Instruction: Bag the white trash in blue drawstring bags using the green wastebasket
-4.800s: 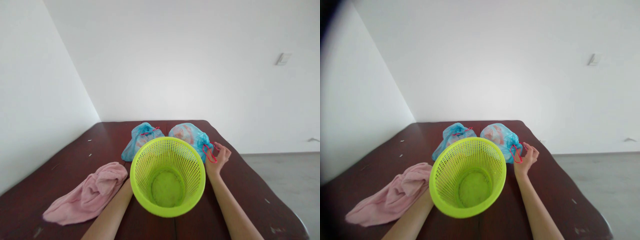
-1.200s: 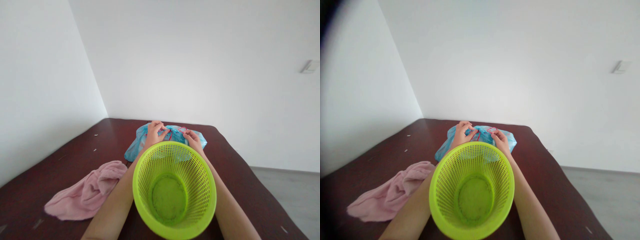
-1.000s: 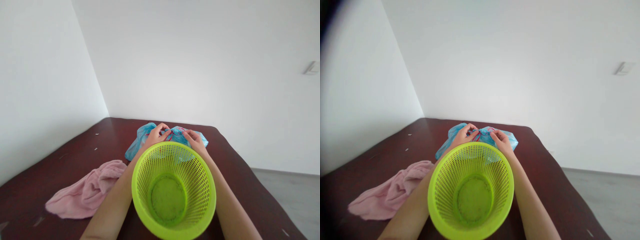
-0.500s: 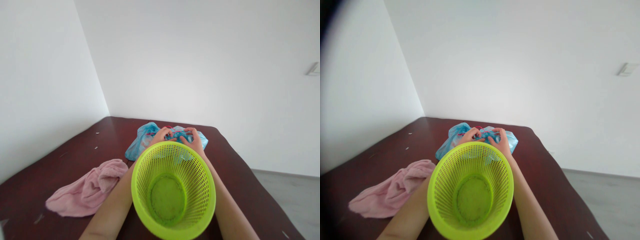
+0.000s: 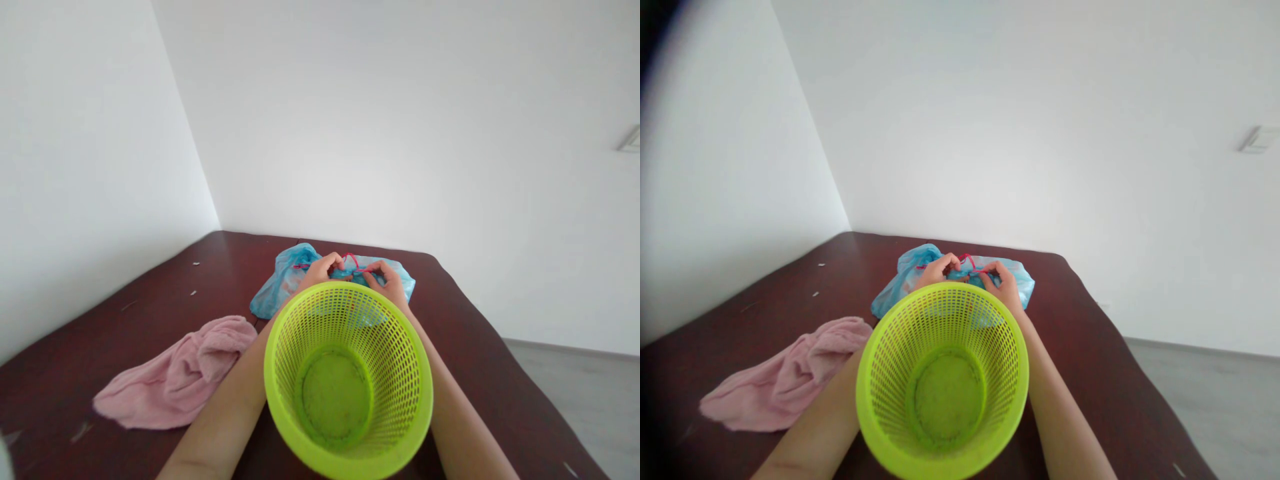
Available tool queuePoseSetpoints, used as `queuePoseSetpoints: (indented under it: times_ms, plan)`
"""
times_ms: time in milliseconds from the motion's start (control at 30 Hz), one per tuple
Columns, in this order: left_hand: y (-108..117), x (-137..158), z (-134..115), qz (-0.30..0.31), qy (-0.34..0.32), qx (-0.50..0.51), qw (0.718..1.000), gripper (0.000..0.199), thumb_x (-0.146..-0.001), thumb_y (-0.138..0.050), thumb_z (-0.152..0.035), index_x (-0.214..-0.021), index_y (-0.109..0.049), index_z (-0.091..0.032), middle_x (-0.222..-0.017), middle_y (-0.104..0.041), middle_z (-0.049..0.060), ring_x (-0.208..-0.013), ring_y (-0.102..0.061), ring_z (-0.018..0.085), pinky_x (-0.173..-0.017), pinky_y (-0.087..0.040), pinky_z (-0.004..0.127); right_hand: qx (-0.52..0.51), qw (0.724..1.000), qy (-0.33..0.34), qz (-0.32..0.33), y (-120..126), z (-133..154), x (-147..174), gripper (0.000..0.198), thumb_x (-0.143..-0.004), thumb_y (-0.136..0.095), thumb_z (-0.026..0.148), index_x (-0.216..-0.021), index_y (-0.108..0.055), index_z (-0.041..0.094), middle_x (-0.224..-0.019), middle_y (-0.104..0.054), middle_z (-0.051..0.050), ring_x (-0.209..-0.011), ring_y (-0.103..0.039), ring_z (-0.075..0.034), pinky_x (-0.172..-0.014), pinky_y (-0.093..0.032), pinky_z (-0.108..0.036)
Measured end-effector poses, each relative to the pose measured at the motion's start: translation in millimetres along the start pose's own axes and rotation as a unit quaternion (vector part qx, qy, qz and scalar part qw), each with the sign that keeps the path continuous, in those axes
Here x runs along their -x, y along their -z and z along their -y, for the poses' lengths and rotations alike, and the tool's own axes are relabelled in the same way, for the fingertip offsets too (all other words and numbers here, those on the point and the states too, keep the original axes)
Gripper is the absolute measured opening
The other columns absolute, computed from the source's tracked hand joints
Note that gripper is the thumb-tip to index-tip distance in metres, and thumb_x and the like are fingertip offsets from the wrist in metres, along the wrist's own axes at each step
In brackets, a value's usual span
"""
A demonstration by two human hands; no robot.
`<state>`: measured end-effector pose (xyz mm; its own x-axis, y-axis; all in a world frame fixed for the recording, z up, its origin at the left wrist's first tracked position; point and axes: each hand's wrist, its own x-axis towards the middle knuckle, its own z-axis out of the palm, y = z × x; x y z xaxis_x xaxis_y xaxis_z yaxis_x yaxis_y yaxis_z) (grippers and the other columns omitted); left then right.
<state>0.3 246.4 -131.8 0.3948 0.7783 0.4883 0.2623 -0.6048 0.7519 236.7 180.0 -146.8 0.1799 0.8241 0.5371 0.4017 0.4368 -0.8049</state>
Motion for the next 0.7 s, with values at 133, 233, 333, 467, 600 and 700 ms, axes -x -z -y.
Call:
queuePoseSetpoints:
  times_ms: [133,233,333,467,600,700]
  plan:
    - [8,-5,3,0.009,-0.001,0.023,1.0,0.033,-0.099,-0.085,-0.058,-0.112,-0.077,-0.029,-0.107,-0.081,0.005,-0.094,-0.071,0.026,-0.085,-0.06,0.038,0.015,0.999,0.011,-0.037,0,-4,-7,0.026,-0.099,-0.076,0.056,-0.099,-0.073,0.031,-0.101,-0.079,-0.007,-0.101,-0.071,-0.032,-0.098,-0.06,-0.049]
    - [9,-7,2,0.019,-0.006,0.024,1.0,0.031,-0.105,-0.079,-0.054,-0.123,-0.083,-0.029,-0.125,-0.087,0.008,-0.113,-0.078,0.031,-0.1,-0.064,0.042,0.017,0.999,0.01,-0.044,-1,-6,-9,0.027,-0.097,-0.076,0.057,-0.097,-0.07,0.03,-0.097,-0.077,-0.007,-0.095,-0.069,-0.03,-0.094,-0.059,-0.048]
    - [9,-7,-2,0.004,-0.001,0.009,1.0,0.023,-0.109,-0.075,-0.048,-0.117,-0.083,-0.029,-0.125,-0.087,0.008,-0.119,-0.079,0.031,-0.108,-0.064,0.042,0.011,0.999,0.005,-0.038,0,-4,-9,0.029,-0.096,-0.075,0.058,-0.097,-0.069,0.03,-0.096,-0.076,-0.006,-0.093,-0.069,-0.029,-0.092,-0.059,-0.047]
    - [10,-6,-4,-0.028,-0.01,-0.002,1.0,0.019,-0.113,-0.07,-0.044,-0.114,-0.081,-0.028,-0.121,-0.086,0.006,-0.117,-0.079,0.028,-0.107,-0.064,0.04,-0.002,1.0,-0.004,-0.02,6,3,-7,0.028,-0.097,-0.075,0.057,-0.098,-0.071,0.029,-0.097,-0.077,-0.006,-0.094,-0.07,-0.03,-0.091,-0.059,-0.046]
    - [9,-4,-3,-0.005,-0.022,0.013,1.0,0.023,-0.114,-0.072,-0.046,-0.121,-0.082,-0.027,-0.125,-0.086,0.008,-0.118,-0.079,0.029,-0.105,-0.064,0.04,-0.012,1.0,-0.005,0.003,10,12,-4,0.034,-0.105,-0.067,0.062,-0.102,-0.078,0.03,-0.104,-0.082,-0.007,-0.1,-0.072,-0.032,-0.095,-0.059,-0.047]
    - [7,-1,-3,0.035,-0.03,0.045,0.998,0.03,-0.113,-0.074,-0.049,-0.133,-0.082,-0.029,-0.136,-0.086,0.01,-0.124,-0.079,0.03,-0.106,-0.065,0.041,-0.008,1.0,-0.003,0.027,7,14,-4,0.034,-0.098,-0.08,0.062,-0.104,-0.083,0.029,-0.105,-0.085,-0.008,-0.101,-0.074,-0.033,-0.096,-0.059,-0.048]
